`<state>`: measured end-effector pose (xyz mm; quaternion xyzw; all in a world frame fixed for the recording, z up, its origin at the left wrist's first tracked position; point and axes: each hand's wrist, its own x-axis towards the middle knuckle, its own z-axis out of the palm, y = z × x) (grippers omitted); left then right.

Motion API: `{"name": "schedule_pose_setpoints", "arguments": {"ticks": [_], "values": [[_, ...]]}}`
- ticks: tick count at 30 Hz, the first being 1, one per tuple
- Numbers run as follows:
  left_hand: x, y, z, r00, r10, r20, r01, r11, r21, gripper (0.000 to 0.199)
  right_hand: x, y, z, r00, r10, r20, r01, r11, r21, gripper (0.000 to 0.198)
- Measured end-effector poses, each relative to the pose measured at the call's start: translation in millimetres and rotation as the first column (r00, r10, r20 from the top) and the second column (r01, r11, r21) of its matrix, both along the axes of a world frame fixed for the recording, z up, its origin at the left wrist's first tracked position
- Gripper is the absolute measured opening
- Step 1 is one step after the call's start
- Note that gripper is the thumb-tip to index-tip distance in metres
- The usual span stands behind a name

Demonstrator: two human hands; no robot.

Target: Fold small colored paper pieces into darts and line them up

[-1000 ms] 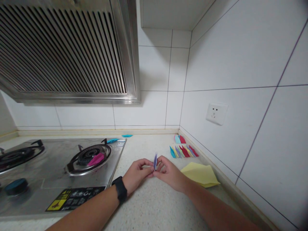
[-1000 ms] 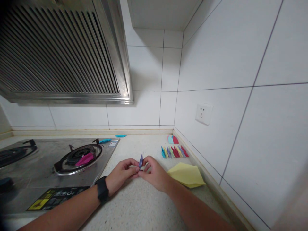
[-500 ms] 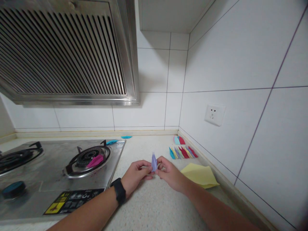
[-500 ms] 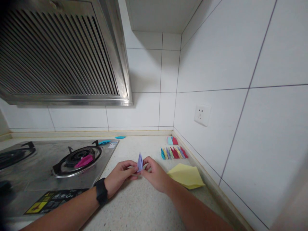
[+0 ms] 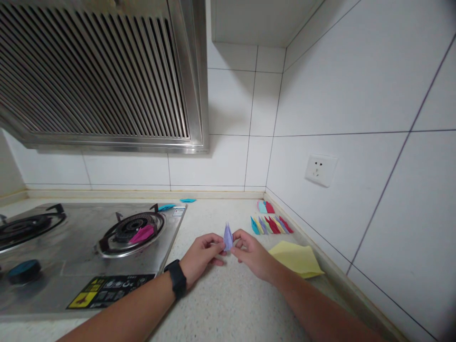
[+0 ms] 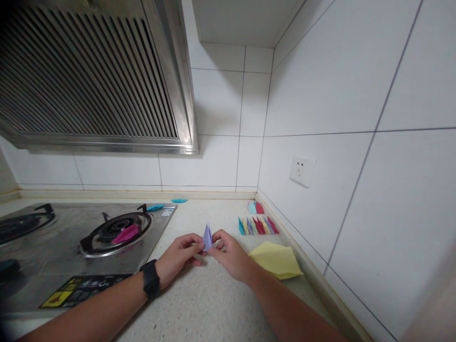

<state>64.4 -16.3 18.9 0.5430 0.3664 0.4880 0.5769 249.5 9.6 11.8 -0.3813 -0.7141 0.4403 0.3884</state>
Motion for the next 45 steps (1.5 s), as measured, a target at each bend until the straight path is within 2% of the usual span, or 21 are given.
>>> {"name": "schedule_pose_setpoints", "arguments": {"ticks": [17,32,39,45], "values": [[-0.3,1.5,-2.2,0.999,-0.018,-0.032,0.019,0.999,0.031,0.031,1.1,1.4,-0.7,1.0,0.015,0.014,-0.015,0.999,0.036,0.014],[1.1,1.4,0.0,0.997,0.015,-0.076,-0.011,0.998,0.054,0.036,0.1,0.8,0.9,0.999,0.039,-0.003,-0.039,0.999,0.009,0.016],[2.2,2.5,-5.6,0.999,0.002,-0.041,0.003,0.994,0.106,0.03,0.2,2.8,-3.5,0.999,0.043,-0.005,-0.043,0.999,-0.006,0.013],[3.0,2.6,-6.5,1.0,0.013,0.001,-0.013,0.992,0.125,0.031,-1.5,-0.4,1.3,0.994,0.102,-0.05,-0.103,0.994,-0.026,0.011]]}}
